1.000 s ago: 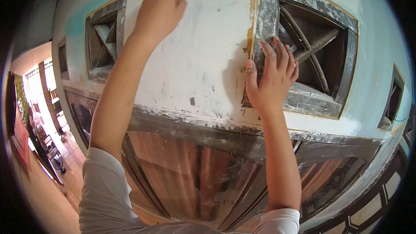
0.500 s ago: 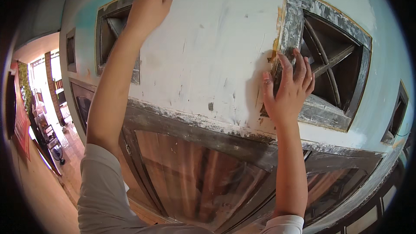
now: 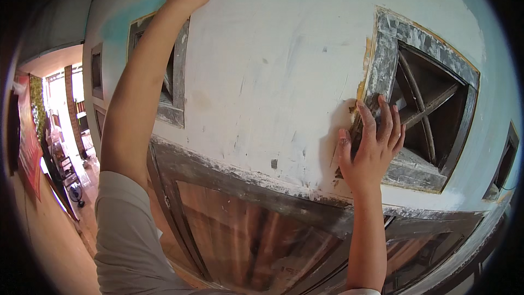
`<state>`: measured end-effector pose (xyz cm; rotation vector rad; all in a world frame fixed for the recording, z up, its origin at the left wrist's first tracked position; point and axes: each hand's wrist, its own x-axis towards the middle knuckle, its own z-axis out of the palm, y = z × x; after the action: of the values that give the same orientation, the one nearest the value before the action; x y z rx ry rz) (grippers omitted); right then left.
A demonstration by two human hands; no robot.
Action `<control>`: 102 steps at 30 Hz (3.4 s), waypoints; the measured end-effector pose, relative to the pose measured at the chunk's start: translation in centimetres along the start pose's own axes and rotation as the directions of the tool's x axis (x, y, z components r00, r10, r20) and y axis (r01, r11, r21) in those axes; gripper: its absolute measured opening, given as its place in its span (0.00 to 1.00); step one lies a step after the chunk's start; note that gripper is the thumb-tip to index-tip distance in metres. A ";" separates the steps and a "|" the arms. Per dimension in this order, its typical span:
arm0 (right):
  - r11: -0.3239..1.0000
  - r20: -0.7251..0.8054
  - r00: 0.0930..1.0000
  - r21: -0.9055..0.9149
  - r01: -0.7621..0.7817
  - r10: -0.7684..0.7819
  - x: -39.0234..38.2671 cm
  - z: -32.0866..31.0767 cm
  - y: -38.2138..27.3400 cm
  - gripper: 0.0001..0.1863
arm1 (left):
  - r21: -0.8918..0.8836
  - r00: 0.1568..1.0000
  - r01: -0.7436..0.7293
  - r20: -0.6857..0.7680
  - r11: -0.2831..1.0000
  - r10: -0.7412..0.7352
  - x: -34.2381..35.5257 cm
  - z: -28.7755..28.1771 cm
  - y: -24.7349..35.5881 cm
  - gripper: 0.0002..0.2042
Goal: The person applies and smooths filler material around the edge of a wooden cabinet frame built into a wall, using a putty knife.
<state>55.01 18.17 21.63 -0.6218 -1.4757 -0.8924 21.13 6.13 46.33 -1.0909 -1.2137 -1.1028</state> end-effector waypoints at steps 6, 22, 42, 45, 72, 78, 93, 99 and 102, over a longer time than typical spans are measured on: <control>0.999 0.047 0.999 -0.038 0.008 -0.006 0.0 -0.1 -0.1 0.29 | 0.064 0.996 -0.073 0.048 0.995 0.070 -3.5 1.2 -1.9 0.15; 0.999 0.055 0.998 -0.036 -0.006 0.008 0.0 0.0 0.1 0.28 | 0.094 0.996 0.006 0.083 0.996 -0.014 -3.1 1.6 -2.1 0.15; 0.999 -0.030 0.999 -0.032 0.024 -0.025 -0.3 0.4 1.0 0.28 | -0.186 0.891 0.243 0.430 0.952 -0.143 -28.1 -4.0 -1.8 0.15; 0.998 -0.039 0.999 -0.056 0.020 -0.022 -0.2 0.4 0.1 0.28 | -0.299 0.950 0.185 0.298 0.936 -0.093 -38.5 -4.9 -0.5 0.21; 0.944 0.246 0.930 -0.116 0.309 -0.274 -1.5 2.6 -8.9 0.29 | -0.367 0.857 0.477 0.395 0.799 -0.330 -44.5 -3.7 -0.7 0.25; 0.947 0.166 0.938 -0.056 0.317 -0.305 0.3 4.5 -12.7 0.30 | -0.420 0.921 0.367 0.286 0.830 -0.263 -41.8 -3.3 -1.3 0.26; 0.984 0.093 0.988 -0.121 0.134 -0.123 -1.5 4.5 -12.2 0.28 | -0.457 0.873 0.456 0.397 0.764 -0.284 -45.2 -3.1 -1.2 0.22; 0.977 0.121 0.985 -0.159 0.142 -0.124 -1.7 4.5 -12.3 0.29 | -0.494 0.900 0.423 0.323 0.759 -0.292 -42.1 -2.6 -2.2 0.27; 0.972 0.136 0.983 -0.183 0.145 -0.121 -1.8 4.5 -12.1 0.29 | -0.501 0.889 0.448 0.337 0.741 -0.310 -42.4 -2.8 -2.2 0.28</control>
<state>42.84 15.34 18.03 -0.7373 -1.5681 -1.1276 17.75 4.86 3.92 -1.4947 -1.3720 -1.7792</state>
